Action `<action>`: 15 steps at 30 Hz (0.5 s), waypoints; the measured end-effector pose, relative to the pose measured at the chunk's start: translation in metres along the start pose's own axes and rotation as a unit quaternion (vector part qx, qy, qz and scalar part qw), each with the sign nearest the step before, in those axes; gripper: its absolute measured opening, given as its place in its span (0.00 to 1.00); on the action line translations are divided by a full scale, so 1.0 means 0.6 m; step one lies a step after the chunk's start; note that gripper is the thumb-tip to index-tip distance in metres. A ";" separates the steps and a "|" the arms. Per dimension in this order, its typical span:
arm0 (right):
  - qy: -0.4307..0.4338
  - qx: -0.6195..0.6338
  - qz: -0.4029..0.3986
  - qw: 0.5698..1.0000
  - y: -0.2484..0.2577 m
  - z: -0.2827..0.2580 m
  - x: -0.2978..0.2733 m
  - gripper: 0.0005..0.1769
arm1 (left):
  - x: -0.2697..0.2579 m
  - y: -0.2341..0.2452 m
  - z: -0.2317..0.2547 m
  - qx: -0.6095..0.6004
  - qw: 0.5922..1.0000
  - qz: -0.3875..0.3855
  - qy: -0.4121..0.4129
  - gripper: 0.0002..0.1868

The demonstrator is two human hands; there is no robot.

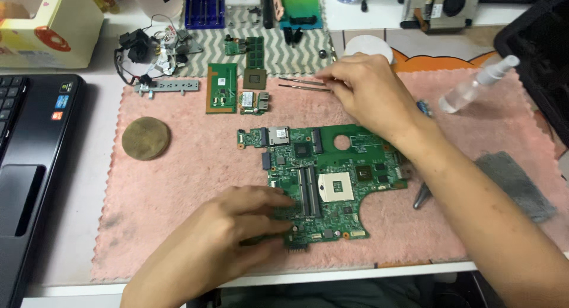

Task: The person cleans a green circuit board using a toothbrush and a spray bottle. They then use a precision screwdriver to manipulate small components on the board and a small grey cloth to wipe the surface.

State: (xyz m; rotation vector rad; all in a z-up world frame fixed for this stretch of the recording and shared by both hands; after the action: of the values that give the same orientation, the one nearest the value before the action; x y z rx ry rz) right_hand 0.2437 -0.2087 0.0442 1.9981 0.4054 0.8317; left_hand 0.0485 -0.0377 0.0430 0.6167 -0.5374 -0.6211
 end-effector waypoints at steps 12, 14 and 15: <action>0.020 -0.030 -0.045 0.998 -0.049 0.027 0.036 0.13 | -0.004 0.066 -0.043 0.035 0.993 0.115 0.006 0.06; 0.030 -0.033 -0.048 0.998 -0.040 0.015 0.034 0.14 | -0.010 0.071 -0.059 0.036 0.992 0.119 0.023 0.07; 0.038 -0.041 -0.046 0.997 -0.033 0.010 0.035 0.15 | -0.013 0.073 -0.068 0.036 0.992 0.120 0.034 0.08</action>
State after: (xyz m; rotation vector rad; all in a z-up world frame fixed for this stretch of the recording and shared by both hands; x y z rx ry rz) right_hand 0.2635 -0.1898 0.0335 1.8628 0.4963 0.8546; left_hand 0.0844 0.0104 0.0419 0.6288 -0.5626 -0.3541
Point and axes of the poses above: each hand's wrist, its own x-axis towards the middle knuckle, its own y-axis out of the back of the hand, z = x × y, the point moved 10 cm from there along x, towards the middle knuckle, and after that the axes turned 1 degree about -y, right-handed, at the moved point
